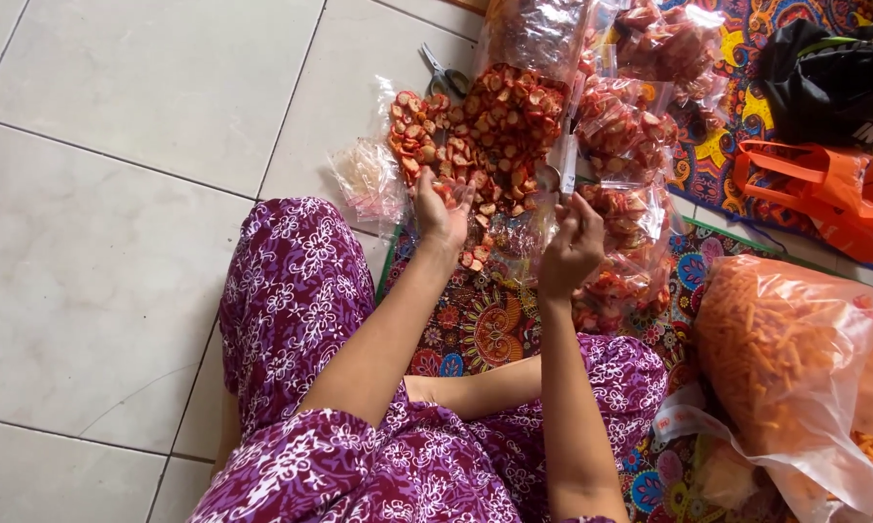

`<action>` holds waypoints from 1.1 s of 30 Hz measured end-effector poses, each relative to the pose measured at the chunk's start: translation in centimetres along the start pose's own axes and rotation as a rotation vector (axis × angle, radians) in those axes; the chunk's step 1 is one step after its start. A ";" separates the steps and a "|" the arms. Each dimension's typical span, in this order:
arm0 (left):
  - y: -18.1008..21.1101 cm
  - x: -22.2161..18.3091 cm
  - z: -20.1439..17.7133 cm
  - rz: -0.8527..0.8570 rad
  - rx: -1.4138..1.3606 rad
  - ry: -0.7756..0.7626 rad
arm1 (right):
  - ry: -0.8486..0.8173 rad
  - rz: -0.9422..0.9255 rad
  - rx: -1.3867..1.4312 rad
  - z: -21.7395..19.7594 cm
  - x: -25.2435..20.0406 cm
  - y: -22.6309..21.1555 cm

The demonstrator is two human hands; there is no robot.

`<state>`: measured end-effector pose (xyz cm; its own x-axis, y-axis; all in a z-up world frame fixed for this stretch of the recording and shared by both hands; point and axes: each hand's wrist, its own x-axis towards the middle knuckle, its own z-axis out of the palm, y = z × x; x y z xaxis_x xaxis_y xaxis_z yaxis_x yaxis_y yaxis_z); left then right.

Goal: A person sitting on the floor is manually packaging small tofu snack pieces into individual plastic bags.

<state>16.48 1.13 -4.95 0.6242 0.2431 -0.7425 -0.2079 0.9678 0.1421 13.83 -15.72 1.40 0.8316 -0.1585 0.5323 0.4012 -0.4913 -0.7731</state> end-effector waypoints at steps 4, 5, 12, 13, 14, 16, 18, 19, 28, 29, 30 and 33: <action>0.3 1.6 -2.1 0.012 0.027 -0.023 | -0.011 0.044 -0.023 2.6 0.5 3.5; 0.4 1.4 -2.4 0.058 0.067 -0.072 | -0.008 0.030 -0.062 3.4 0.6 4.3; 2.0 -1.9 -2.1 0.294 0.392 -0.231 | 0.015 0.051 -0.076 4.7 -0.8 3.3; 2.4 -3.1 -1.7 0.294 0.391 -0.228 | 0.012 0.052 -0.077 4.3 -1.0 3.5; 2.9 -4.3 -1.4 0.279 0.371 -0.232 | 0.065 0.057 -0.096 3.8 -1.3 3.8; 2.7 -3.7 -2.1 0.263 0.353 -0.234 | 0.119 0.063 -0.116 3.2 -2.0 4.5; 1.5 -0.2 -4.3 0.229 0.235 -0.218 | 0.102 -0.027 -0.229 2.6 -2.8 5.6; 1.7 -0.5 -4.4 0.227 0.236 -0.218 | 0.103 -0.027 -0.231 2.8 -3.3 5.9; 3.3 -2.9 -3.5 0.086 -0.115 -0.044 | 0.216 0.186 0.021 3.1 -4.6 0.8; 3.5 -3.2 -3.4 0.083 -0.101 -0.059 | 0.243 0.308 0.081 2.8 -4.5 0.4; 3.6 -3.4 -3.3 0.080 -0.087 -0.074 | 0.270 0.430 0.141 2.5 -4.5 0.0; 4.1 -4.6 -2.4 0.066 -0.071 -0.078 | 0.252 0.566 0.189 1.9 -4.5 -0.1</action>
<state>10.95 3.82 -2.53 0.6635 0.3132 -0.6794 -0.3013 0.9431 0.1406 10.78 -13.37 -1.60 0.8281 -0.5560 0.0714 0.0071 -0.1171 -0.9931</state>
